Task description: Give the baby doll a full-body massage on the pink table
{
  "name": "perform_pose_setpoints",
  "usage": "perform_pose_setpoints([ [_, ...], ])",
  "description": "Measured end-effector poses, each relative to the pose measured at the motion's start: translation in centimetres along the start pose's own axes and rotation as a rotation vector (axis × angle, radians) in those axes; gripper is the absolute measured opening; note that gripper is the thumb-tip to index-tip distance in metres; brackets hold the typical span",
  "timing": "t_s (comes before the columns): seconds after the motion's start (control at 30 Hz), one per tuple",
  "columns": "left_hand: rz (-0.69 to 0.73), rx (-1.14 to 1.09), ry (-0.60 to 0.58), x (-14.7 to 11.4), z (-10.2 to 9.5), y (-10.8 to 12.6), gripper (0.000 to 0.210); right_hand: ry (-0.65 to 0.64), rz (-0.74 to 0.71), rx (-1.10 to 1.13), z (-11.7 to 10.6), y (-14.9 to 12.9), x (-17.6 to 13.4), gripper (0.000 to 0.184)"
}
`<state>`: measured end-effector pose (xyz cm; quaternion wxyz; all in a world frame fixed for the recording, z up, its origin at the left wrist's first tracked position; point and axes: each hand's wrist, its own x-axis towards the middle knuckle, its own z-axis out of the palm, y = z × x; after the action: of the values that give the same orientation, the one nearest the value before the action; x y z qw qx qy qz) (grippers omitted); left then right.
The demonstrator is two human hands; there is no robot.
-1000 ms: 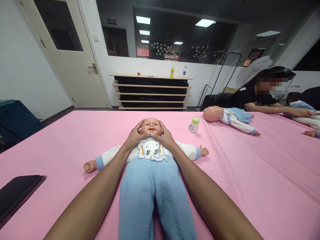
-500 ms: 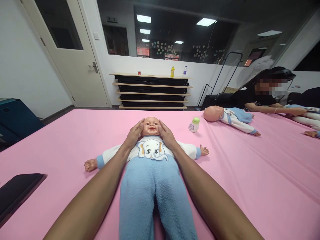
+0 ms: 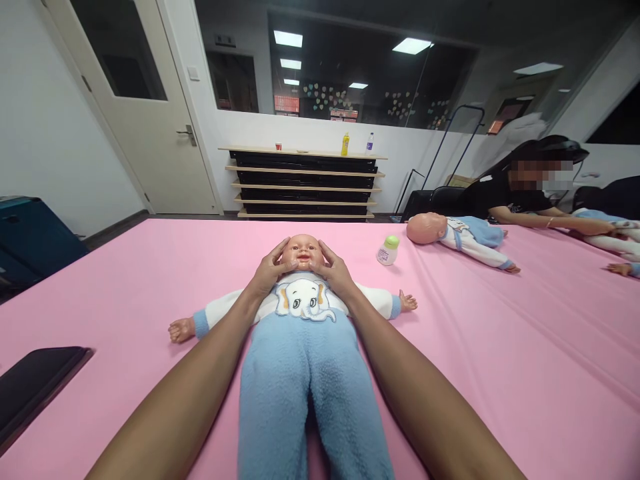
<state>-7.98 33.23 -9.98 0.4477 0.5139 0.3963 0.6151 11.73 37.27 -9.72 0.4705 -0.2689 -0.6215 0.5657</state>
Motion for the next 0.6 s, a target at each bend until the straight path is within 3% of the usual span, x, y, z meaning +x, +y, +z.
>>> perform_pose_setpoints([
  [0.17, -0.043, -0.058, 0.011, 0.0, 0.1, 0.0, 0.081, 0.014, 0.074, 0.122, -0.2, 0.5, 0.4, 0.083],
  [0.37, 0.007, 0.085, -0.022, -0.3, 0.3, 0.5, 0.103, 0.038, -0.041, -0.149, 0.4, -0.4, -0.5, 0.11],
  [0.6, 0.0, 0.014, -0.005, 0.0, -0.1, 0.0, 0.091, 0.011, 0.02, 0.033, -0.1, 0.1, 0.1, 0.098],
])
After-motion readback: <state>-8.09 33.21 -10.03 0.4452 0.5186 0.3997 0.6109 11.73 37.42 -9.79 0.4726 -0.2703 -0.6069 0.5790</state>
